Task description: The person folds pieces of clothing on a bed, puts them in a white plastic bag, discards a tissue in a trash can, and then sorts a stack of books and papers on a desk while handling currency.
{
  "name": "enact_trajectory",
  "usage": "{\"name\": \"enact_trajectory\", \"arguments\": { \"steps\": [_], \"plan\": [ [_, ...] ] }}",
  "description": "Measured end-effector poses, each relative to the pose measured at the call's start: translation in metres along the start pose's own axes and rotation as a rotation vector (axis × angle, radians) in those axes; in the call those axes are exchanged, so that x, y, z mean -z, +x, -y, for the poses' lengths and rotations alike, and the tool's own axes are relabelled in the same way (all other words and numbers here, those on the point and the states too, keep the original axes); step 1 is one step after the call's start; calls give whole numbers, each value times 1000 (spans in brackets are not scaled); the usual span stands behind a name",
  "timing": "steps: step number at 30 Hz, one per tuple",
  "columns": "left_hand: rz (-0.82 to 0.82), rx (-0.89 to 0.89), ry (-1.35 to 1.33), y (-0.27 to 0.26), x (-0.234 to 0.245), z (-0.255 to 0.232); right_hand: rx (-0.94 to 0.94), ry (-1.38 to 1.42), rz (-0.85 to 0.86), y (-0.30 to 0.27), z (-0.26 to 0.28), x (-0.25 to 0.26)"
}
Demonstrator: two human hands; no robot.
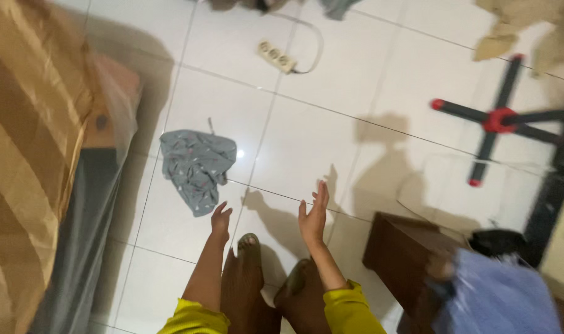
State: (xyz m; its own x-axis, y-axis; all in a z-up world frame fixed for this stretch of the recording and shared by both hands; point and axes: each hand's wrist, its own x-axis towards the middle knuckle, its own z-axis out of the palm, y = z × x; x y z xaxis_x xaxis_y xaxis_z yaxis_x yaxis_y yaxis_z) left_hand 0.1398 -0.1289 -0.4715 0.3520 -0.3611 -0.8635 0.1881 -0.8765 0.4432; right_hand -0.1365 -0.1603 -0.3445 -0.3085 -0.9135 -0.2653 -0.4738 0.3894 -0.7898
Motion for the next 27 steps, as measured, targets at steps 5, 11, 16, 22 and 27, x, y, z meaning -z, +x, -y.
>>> {"name": "enact_trajectory", "arguments": {
  "steps": [5,11,16,22,27],
  "plan": [
    [144,-25,48,102,2,36,37,-33,166,22,-35,-91],
    [65,-52,-74,202,-23,66,55,-55,232,40,-84,-148],
    [-5,-180,-205,239,-23,72,83,-43,192,55,-117,-164],
    [-66,-381,-199,200,-29,62,-28,23,285,37,-148,-170],
    [234,-469,-352,94,-46,21,-374,451,384,13,-132,-156]
  ]
}}
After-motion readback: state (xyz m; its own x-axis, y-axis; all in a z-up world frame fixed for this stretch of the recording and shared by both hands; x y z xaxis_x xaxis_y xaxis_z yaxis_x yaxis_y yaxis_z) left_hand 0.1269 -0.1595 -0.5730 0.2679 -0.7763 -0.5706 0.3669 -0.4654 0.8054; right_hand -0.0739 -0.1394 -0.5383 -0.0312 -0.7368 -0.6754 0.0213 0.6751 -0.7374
